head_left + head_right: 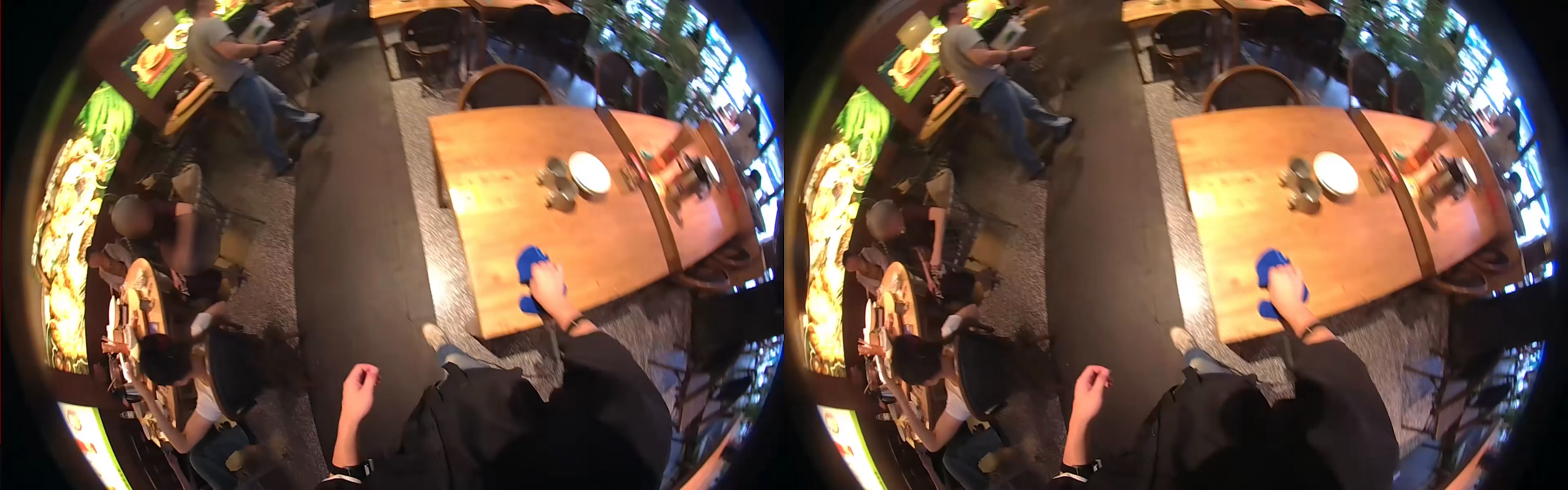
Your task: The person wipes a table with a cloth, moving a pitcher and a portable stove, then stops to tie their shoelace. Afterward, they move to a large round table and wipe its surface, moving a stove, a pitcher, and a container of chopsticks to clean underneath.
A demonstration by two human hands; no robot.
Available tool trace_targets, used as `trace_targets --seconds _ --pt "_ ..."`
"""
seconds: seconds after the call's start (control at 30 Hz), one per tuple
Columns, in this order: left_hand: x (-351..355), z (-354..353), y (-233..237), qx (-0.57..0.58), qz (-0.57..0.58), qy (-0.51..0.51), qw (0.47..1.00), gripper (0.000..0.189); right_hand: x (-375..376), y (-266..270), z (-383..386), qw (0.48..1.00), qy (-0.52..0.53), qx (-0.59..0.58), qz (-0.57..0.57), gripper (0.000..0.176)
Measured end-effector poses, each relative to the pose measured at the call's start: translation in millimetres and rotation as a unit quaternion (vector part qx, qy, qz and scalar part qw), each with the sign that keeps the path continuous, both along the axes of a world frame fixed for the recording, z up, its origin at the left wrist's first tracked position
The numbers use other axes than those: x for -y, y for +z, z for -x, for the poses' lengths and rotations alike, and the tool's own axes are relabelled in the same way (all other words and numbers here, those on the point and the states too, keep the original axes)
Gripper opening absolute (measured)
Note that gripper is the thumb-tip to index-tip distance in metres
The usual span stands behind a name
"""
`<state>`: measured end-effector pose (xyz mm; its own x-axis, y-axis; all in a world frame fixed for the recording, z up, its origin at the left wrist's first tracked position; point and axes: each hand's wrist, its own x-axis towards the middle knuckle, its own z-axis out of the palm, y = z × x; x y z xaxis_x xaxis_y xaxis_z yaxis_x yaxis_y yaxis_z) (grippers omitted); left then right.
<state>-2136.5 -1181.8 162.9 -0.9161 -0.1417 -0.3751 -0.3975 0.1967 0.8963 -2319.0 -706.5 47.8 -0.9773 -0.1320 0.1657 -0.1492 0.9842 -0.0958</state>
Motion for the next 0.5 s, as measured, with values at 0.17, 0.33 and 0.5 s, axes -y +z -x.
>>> trace_targets --seconds 0.17,0.33,0.5 --pt "50.2 67.2 5.1 -0.005 -0.009 0.046 0.999 0.014 81.7 135.8 32.5 0.878 -0.062 0.167 0.445 0.016" --pt "82.5 164.0 7.0 -0.008 -0.018 -0.007 1.0 0.033 220.8 148.4 107.4 0.79 -0.004 0.321 0.523 0.035" --pt "135.2 306.1 58.8 -0.187 0.133 -0.169 0.958 0.066 371.7 196.4 213.2 0.697 0.151 0.384 0.587 0.033"
